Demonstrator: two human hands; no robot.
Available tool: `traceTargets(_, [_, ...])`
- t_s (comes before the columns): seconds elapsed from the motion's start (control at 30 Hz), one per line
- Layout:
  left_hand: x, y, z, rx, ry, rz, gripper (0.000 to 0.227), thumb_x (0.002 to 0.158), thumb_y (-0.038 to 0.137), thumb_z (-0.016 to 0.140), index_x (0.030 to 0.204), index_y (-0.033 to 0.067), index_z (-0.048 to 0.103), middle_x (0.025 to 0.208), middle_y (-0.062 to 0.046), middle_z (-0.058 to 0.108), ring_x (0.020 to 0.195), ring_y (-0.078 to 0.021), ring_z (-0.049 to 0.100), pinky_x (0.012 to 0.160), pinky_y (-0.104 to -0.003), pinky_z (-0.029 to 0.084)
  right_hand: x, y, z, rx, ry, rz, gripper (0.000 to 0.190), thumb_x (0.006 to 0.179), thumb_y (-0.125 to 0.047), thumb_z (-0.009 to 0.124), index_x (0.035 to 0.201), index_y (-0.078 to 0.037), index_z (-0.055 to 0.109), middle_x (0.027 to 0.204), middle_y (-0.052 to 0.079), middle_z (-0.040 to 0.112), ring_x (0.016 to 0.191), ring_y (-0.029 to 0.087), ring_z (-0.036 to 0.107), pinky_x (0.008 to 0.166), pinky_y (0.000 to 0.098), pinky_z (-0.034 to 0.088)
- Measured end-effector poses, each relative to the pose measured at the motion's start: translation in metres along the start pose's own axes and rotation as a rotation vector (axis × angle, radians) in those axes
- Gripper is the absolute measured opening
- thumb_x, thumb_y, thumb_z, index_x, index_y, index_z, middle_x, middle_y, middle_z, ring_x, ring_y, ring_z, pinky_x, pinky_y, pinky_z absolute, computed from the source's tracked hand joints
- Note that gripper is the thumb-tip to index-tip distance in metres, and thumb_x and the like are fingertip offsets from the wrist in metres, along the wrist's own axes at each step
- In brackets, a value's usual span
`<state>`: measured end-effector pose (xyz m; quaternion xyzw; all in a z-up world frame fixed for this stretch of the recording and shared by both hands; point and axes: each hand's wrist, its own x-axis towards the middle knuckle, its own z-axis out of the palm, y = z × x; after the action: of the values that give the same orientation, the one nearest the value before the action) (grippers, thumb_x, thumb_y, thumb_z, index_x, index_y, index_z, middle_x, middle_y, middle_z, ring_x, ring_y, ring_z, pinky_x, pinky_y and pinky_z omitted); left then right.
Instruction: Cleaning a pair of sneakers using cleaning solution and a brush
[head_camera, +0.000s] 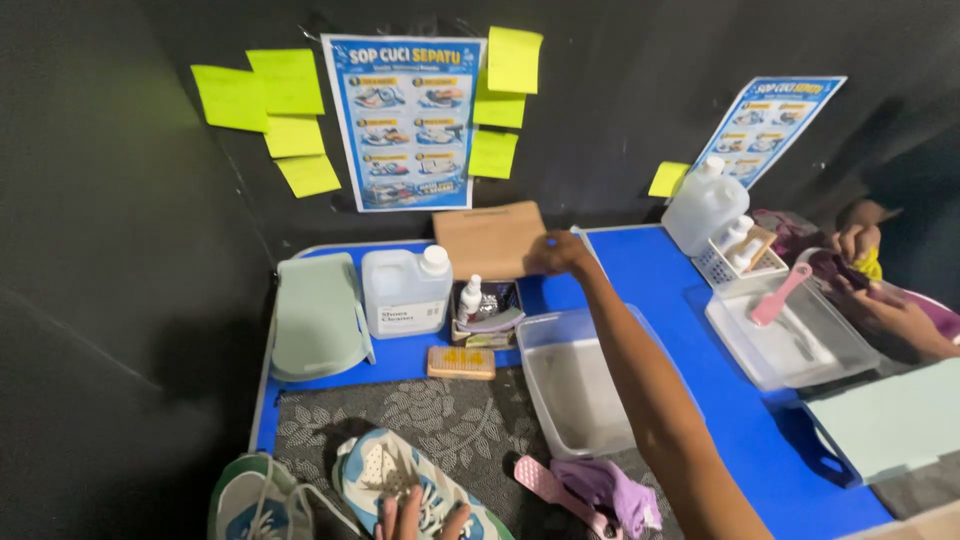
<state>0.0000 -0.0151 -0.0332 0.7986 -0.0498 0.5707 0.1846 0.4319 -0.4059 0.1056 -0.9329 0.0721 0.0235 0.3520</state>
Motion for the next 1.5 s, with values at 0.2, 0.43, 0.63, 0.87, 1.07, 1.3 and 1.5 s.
traceTargets(0.2, [0.052,0.035,-0.043,-0.023,-0.166,-0.173,0.027,0.1,0.048,0.041,0.112,0.052,0.066,0.135,-0.003,0.064,0.138,-0.0356,0.054,0.117,-0.05,0.032,-0.018,-0.062,0.013,-0.391,-0.04,-0.186,0.036,0.075,-0.052,0.064,0.09,-0.025,0.08,0.097,0.008,0.08,0.102,0.025,0.075,0.077,0.0403,0.058])
traceTargets(0.43, [0.102,0.051,-0.077,-0.135,-0.164,-0.154,0.045,0.093,0.071,0.037,0.106,0.0426,0.069,0.137,-0.011,0.063,0.14,-0.0409,0.051,0.116,-0.053,0.036,-0.182,-0.179,-0.02,-0.467,-0.034,-0.274,0.043,0.086,-0.019,0.067,0.129,-0.011,0.064,0.115,0.011,0.074,0.113,0.036,0.066,0.081,0.0514,0.054])
traceTargets(0.63, [0.152,0.062,-0.119,-0.326,-0.567,-0.296,0.03,0.072,0.035,0.075,0.1,0.024,0.072,0.154,-0.016,0.047,0.15,-0.0502,0.034,0.12,-0.063,0.026,-0.333,-0.234,-0.003,-0.403,-0.248,-0.707,0.037,0.089,-0.02,0.074,0.124,-0.011,0.069,0.106,0.016,0.069,0.112,0.036,0.061,0.081,0.0455,0.055])
traceTargets(0.87, [0.195,0.043,-0.121,-0.137,-0.65,-0.144,0.036,0.088,0.04,0.068,0.116,0.0173,0.065,0.116,-0.008,0.064,0.118,-0.0368,0.056,0.104,-0.052,0.038,-0.418,-0.216,0.02,-0.304,-0.654,-0.633,0.037,0.096,-0.014,0.055,0.131,-0.012,0.065,0.112,0.021,0.072,0.088,0.043,0.072,0.076,0.0485,0.056])
traceTargets(1.07, [0.215,0.028,-0.115,-0.355,-0.757,-0.398,0.021,0.09,0.028,0.065,0.108,0.017,0.066,0.107,0.001,0.074,0.104,-0.0261,0.065,0.1,-0.042,0.04,-0.477,-0.197,0.024,-0.144,-0.739,-0.418,0.071,0.098,-0.047,0.056,0.157,-0.014,0.031,0.143,0.02,0.05,0.13,0.038,0.053,0.106,0.049,0.042])
traceTargets(1.3, [0.247,0.038,-0.104,-0.638,-0.736,-0.308,0.019,0.087,0.022,0.067,0.103,0.0122,0.07,0.107,-0.002,0.077,0.103,-0.0254,0.067,0.097,-0.036,0.048,-0.527,-0.16,0.071,0.402,-0.325,-0.343,0.092,0.086,-0.033,0.08,0.159,-0.013,0.027,0.161,0.013,0.039,0.148,0.023,0.039,0.118,0.0388,0.029])
traceTargets(1.5, [0.229,0.039,-0.08,-0.59,-0.771,-0.192,0.022,0.091,0.018,0.062,0.111,0.017,0.072,0.11,0.005,0.077,0.098,-0.0168,0.067,0.099,-0.033,0.04,-0.534,-0.15,0.085,0.38,-0.115,-0.25,0.076,0.09,-0.031,0.073,0.155,-0.014,0.037,0.149,0.011,0.046,0.142,0.025,0.045,0.115,0.039,0.035])
